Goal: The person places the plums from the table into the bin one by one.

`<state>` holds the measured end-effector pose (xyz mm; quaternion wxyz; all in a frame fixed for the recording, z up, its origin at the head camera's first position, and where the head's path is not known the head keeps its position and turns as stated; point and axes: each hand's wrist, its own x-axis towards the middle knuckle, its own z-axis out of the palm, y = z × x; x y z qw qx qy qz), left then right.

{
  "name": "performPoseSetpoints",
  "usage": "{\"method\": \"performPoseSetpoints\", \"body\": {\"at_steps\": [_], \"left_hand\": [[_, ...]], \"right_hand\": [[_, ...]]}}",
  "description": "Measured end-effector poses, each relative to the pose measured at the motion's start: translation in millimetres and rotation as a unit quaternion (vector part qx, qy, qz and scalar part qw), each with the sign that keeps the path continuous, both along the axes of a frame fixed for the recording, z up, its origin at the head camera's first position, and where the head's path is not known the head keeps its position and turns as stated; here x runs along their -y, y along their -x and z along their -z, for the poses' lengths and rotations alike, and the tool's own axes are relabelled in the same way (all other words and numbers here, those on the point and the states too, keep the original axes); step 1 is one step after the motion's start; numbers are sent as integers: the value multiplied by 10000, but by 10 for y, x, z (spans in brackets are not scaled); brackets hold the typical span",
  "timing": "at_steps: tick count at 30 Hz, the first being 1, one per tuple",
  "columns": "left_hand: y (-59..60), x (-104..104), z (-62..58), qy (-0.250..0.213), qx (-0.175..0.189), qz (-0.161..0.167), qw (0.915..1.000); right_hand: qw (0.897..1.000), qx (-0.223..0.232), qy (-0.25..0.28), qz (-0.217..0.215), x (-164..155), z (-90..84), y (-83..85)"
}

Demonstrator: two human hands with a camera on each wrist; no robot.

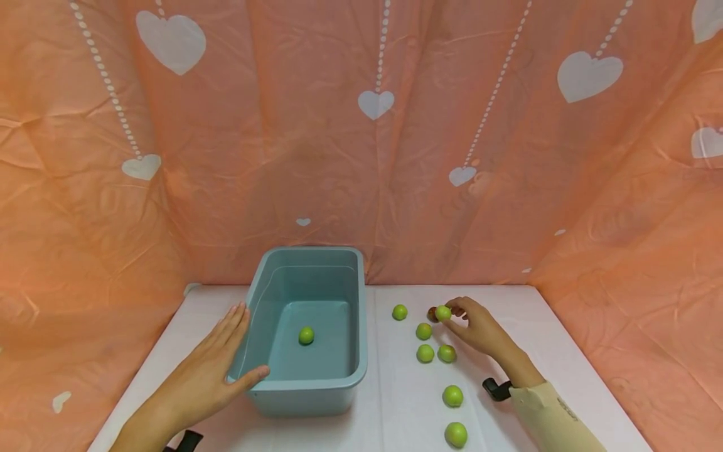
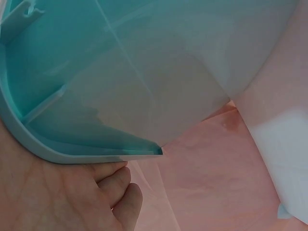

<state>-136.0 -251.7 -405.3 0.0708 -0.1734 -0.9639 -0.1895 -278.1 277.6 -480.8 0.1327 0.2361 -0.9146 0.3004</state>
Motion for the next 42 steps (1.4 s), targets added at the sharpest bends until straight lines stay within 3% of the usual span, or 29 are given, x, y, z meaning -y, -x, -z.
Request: {"method": "performPoseSetpoints", "body": {"at_steps": [8, 42], "left_hand": [[-2, -4, 2, 47, -99, 26, 9999], [15, 1, -8, 10, 47, -32, 10000]], "right_hand": [[9996, -196, 100, -169, 154, -144, 14], [9942, 25, 93, -1070, 873, -765, 140]]}}
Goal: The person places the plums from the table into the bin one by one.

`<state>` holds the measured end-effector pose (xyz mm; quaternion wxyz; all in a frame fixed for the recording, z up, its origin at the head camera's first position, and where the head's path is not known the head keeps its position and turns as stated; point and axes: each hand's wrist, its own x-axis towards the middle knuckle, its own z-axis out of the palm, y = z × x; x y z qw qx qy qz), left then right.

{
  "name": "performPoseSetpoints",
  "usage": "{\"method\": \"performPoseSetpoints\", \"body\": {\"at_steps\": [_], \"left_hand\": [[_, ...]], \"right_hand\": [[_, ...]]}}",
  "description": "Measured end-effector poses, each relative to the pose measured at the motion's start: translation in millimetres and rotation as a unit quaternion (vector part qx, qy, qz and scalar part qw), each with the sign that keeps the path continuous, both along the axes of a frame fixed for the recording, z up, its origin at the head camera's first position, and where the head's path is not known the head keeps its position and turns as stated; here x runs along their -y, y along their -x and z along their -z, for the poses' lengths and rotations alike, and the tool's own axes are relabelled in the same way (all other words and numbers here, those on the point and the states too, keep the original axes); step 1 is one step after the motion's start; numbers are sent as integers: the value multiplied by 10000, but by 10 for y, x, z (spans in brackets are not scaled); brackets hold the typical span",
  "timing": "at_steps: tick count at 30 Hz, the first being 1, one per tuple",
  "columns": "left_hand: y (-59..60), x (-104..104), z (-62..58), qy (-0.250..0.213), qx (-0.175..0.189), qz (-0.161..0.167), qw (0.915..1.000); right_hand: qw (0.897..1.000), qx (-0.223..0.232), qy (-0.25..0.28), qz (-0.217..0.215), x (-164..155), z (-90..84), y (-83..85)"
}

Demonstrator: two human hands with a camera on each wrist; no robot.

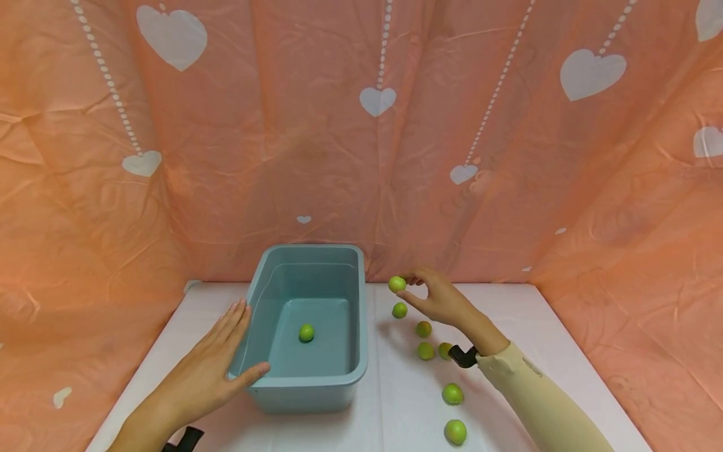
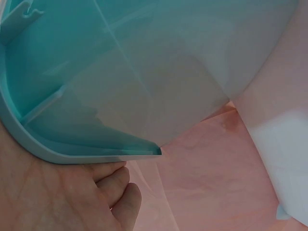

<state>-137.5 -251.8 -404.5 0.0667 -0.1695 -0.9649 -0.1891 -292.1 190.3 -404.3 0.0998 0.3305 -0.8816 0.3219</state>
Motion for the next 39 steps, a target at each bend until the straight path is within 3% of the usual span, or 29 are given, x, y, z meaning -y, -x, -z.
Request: {"method": "performPoseSetpoints", "body": {"at_steps": [11, 23, 39], "left_hand": [[1, 6, -16, 18, 30, -18, 10000], [-2, 6, -8, 30, -47, 21, 10000], [-2, -11, 5, 3, -61, 50, 10000]], "right_hand": [[9993, -103, 113, -336, 196, -144, 27], [9983, -157, -106, -547, 414, -316, 40], [9905, -492, -58, -1280, 679, -457, 104]]}}
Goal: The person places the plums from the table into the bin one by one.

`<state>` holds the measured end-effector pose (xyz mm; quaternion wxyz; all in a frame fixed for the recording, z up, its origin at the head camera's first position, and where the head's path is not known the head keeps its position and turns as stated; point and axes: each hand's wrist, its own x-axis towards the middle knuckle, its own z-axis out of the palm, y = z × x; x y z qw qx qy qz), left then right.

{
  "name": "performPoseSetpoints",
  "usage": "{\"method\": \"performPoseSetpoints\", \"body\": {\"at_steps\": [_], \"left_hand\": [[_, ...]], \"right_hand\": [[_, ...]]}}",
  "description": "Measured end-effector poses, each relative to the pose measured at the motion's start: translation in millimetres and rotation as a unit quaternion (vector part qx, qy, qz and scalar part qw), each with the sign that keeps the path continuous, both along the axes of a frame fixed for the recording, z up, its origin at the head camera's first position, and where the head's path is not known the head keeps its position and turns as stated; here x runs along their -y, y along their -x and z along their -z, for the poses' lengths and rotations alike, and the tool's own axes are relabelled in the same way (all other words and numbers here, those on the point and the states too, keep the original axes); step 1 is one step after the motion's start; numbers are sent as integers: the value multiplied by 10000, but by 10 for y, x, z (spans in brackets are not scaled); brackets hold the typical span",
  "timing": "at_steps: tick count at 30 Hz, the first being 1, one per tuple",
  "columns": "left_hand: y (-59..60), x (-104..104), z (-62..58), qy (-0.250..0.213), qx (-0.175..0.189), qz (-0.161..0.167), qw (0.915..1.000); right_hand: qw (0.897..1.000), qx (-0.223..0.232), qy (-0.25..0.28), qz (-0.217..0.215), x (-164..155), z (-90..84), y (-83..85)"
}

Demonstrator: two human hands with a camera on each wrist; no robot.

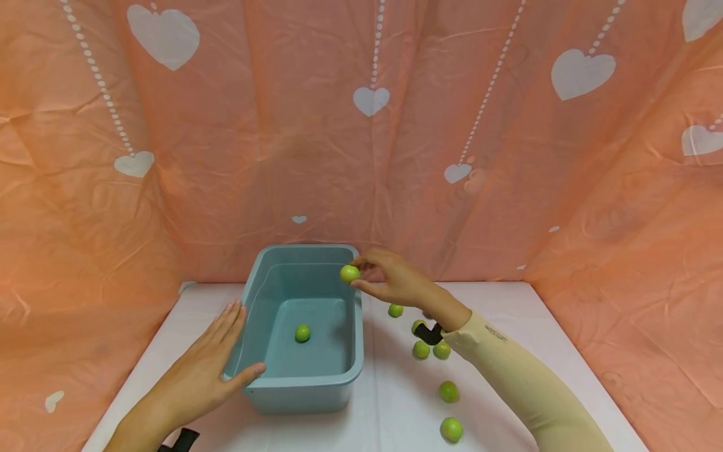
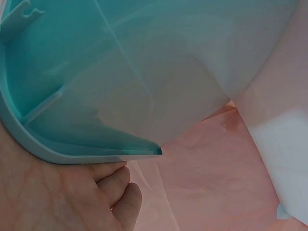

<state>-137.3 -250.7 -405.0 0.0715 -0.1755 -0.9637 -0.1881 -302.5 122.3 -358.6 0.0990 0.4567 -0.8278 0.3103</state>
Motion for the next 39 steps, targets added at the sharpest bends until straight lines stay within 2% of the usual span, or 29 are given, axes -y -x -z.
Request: {"method": "performPoseSetpoints", "body": {"at_steps": [5, 12, 21, 39], "left_hand": [[1, 2, 2, 14, -28, 11, 10000], [4, 1, 4, 53, -50, 1, 10000], [6, 3, 4, 90, -97, -2, 9999], [22, 0, 25, 193, -330, 134, 9992]], "right_hand": [[9995, 87, -77, -277, 128, 18, 24], [9983, 192, -447, -326, 302, 31, 42], [9929, 417, -1036, -411, 488, 33, 143], [9834, 791, -1496, -649, 740, 16, 308]]}}
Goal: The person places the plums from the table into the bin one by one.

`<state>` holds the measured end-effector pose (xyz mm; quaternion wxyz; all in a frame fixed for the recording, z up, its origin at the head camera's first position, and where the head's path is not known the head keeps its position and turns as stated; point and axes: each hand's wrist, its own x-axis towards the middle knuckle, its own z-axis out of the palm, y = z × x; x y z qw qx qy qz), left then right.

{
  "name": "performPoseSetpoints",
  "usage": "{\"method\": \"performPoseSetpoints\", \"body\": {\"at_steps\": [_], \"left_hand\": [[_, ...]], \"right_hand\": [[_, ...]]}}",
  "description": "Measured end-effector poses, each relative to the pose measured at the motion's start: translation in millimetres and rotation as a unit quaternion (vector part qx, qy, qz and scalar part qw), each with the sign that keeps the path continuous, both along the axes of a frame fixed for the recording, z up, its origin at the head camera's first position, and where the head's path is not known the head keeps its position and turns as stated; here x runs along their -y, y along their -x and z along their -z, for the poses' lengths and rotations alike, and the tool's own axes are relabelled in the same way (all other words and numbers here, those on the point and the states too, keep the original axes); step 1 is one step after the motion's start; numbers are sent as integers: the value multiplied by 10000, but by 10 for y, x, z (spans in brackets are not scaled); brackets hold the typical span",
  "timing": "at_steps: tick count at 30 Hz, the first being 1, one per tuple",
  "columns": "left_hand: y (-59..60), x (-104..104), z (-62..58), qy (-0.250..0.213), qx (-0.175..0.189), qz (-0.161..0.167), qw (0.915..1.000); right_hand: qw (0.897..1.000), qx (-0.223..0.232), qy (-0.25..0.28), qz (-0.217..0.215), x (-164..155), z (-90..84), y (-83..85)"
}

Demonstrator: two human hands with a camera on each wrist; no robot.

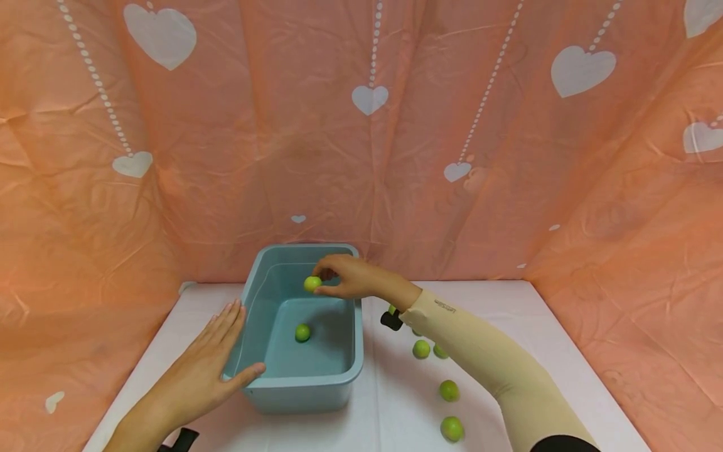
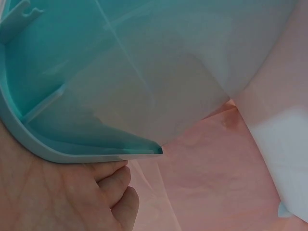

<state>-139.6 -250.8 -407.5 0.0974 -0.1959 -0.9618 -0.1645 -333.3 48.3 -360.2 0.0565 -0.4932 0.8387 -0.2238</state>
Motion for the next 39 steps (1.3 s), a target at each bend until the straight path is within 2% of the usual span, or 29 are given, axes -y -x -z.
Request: {"method": "performPoseSetpoints", "body": {"at_steps": [14, 20, 32, 39], "left_hand": [[-2, -5, 10, -18, -107, 53, 9999], [-1, -14, 28, -37, -160, 51, 9999], [-6, -10, 4, -32, -74, -12, 10000], [-11, -10, 5, -28, -90, -38, 9999]], "right_hand": [[9986, -87, -455, -244, 254, 88, 124], [9977, -108, -631, -224, 327, 131, 174], [9953, 122, -954, -72, 426, 180, 188], [9933, 88, -1130, -219, 536, 254, 182]]}}
